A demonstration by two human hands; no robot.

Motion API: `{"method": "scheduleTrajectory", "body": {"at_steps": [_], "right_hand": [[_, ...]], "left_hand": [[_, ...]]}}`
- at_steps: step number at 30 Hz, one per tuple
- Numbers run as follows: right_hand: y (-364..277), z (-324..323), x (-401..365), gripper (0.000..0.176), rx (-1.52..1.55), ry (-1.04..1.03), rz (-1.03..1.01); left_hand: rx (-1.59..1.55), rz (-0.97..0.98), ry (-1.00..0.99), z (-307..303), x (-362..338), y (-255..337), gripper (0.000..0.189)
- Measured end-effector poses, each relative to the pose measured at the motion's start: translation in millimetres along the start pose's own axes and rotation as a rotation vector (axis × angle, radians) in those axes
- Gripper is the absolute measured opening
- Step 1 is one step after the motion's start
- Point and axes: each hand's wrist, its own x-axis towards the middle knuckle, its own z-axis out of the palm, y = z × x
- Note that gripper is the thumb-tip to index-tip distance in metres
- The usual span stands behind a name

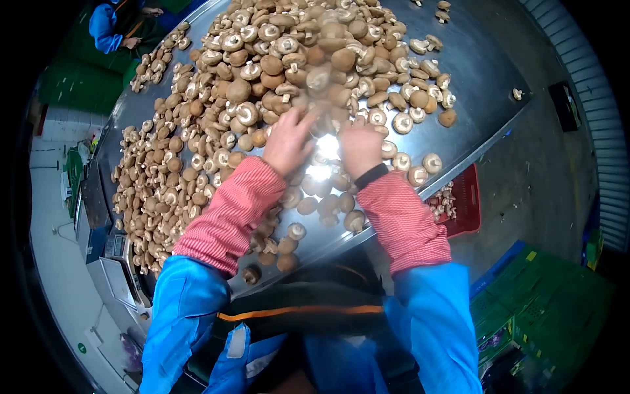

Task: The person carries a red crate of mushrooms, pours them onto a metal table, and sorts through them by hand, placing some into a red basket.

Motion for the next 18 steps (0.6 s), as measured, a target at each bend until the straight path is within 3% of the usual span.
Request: {"method": "scheduleTrajectory", "body": {"at_steps": [3, 6, 11, 13, 14, 16, 18], "right_hand": [[-14, 11, 7, 0.011, -0.161, -0.043, -0.011], [-9, 17, 8, 0.012, -0.014, -0.077, -0.001], [28, -58, -6, 0.064, 0.754, -0.135, 0.232], [48, -68, -27, 0.059, 1.113, -0.179, 0.305], [55, -79, -40, 0.055, 1.329, -0.184, 0.357], [81, -87, -76, 0.058, 1.233, -0.216, 0.466], [112, -98, -114, 0.059, 1.3, -0.243, 0.592]], "left_hand": [[0.164, -0.009, -0.098, 16, 13, 7, 0.052], [0.12, -0.047, -0.063, 30, 15, 1, 0.049], [-0.284, -0.24, 0.183, 7, 8, -5, 0.037], [-0.525, -0.371, 0.268, -22, 9, 18, 0.041], [-0.496, -0.373, 0.282, -30, 7, 26, 0.043], [-0.434, -0.216, 0.232, -27, -5, 44, 0.041], [-0.818, -0.371, -0.071, -26, -19, 98, 0.039]]}}
